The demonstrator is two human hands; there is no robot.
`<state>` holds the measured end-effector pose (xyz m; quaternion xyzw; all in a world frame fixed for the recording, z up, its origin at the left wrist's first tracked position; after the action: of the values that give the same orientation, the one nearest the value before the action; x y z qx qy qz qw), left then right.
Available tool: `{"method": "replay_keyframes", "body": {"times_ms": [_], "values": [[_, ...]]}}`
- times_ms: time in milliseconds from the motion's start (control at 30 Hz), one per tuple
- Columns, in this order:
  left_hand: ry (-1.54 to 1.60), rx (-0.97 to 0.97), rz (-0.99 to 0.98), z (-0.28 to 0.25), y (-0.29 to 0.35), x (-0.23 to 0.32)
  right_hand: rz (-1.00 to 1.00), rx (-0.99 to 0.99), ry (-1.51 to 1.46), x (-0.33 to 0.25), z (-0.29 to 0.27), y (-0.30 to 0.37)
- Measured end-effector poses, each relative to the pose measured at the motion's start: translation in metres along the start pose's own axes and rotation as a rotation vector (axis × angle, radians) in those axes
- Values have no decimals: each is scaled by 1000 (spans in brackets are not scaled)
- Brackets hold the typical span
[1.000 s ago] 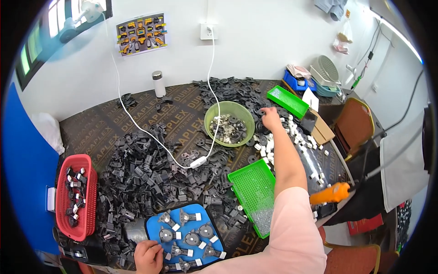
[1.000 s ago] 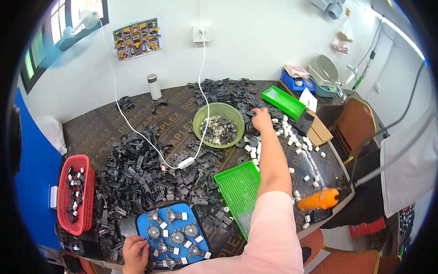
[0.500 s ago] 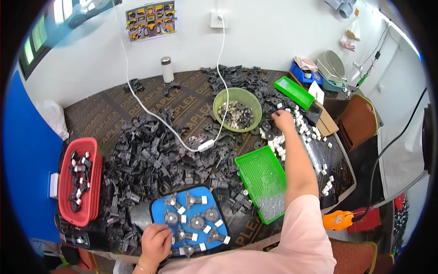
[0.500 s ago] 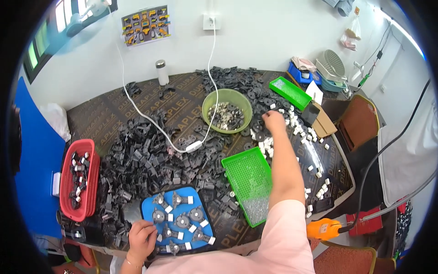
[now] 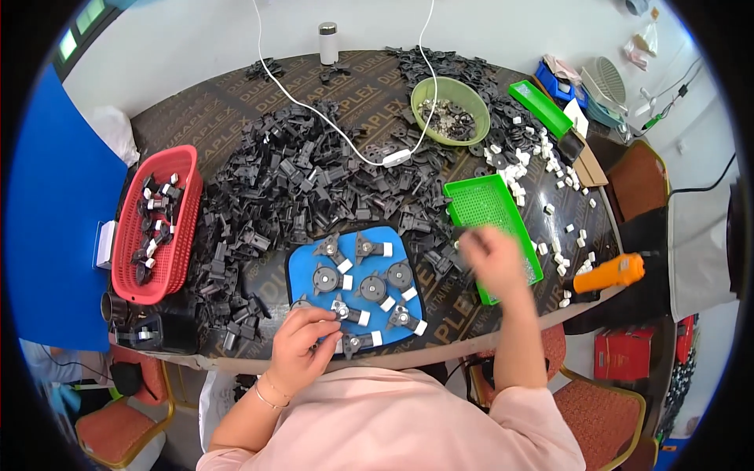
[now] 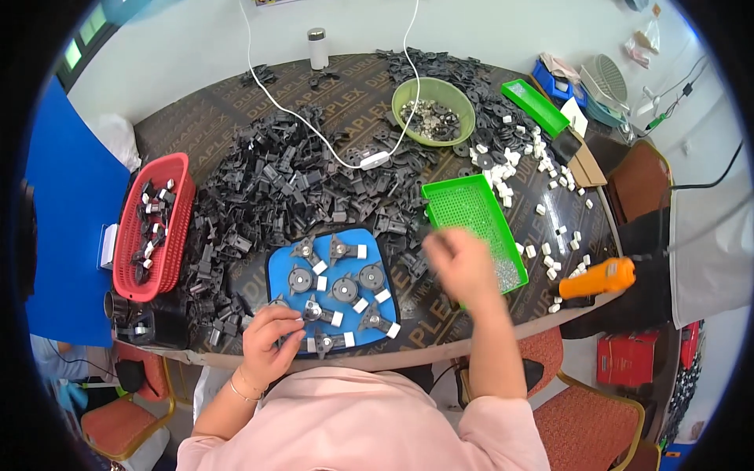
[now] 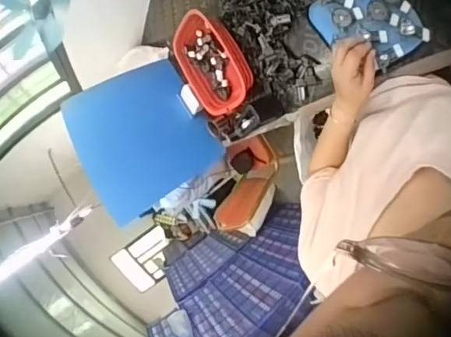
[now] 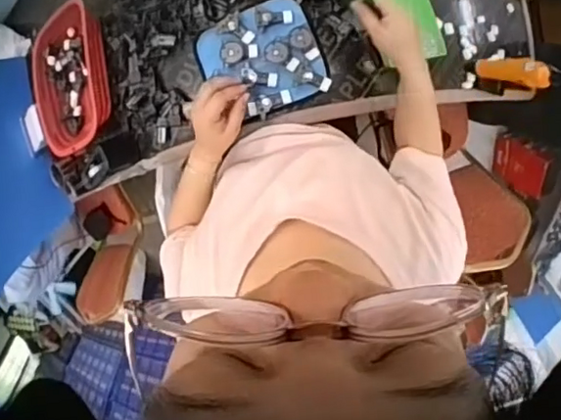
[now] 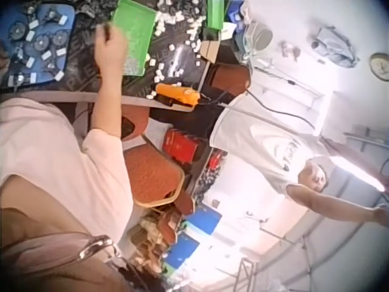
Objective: Assembling small plastic mechanical components using an electric screwdriver.
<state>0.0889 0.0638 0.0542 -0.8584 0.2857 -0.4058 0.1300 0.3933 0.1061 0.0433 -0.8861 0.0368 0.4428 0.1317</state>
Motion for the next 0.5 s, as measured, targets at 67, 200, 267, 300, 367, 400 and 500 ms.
{"method": "replay_keyframes", "body": {"times_ms": [67, 200, 267, 300, 367, 400, 500], "values": [[-10, -22, 43, 2, 4, 2, -63, -70, 119, -4, 29, 41], [7, -34, 38, 7, 13, 4, -23, -106, 417, 17, 48, 74], [5, -21, 72, 7, 17, 9, -223, 3, 457, 2, 45, 75], [5, -27, 70, 7, 19, 11, -245, 0, 466, -1, 46, 76], [4, -31, 68, 6, 21, 13, -224, 6, 451, -1, 46, 75], [-3, -31, 70, 5, 22, 13, -205, 13, 434, 1, 45, 73], [30, -36, 26, 2, 22, 13, -223, 45, 334, -1, 36, 69]]}}
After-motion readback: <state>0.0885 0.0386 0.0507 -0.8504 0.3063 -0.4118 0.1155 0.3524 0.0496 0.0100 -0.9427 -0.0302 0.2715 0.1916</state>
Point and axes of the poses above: each hand's wrist, its own y-axis away from the middle knuckle, its own z-axis out of the palm, x = y × z, the point moved 9 cm from there along -y, towards the middle knuckle, and after that the axes turned 10 degrees about -y, right-handed, at the moved point
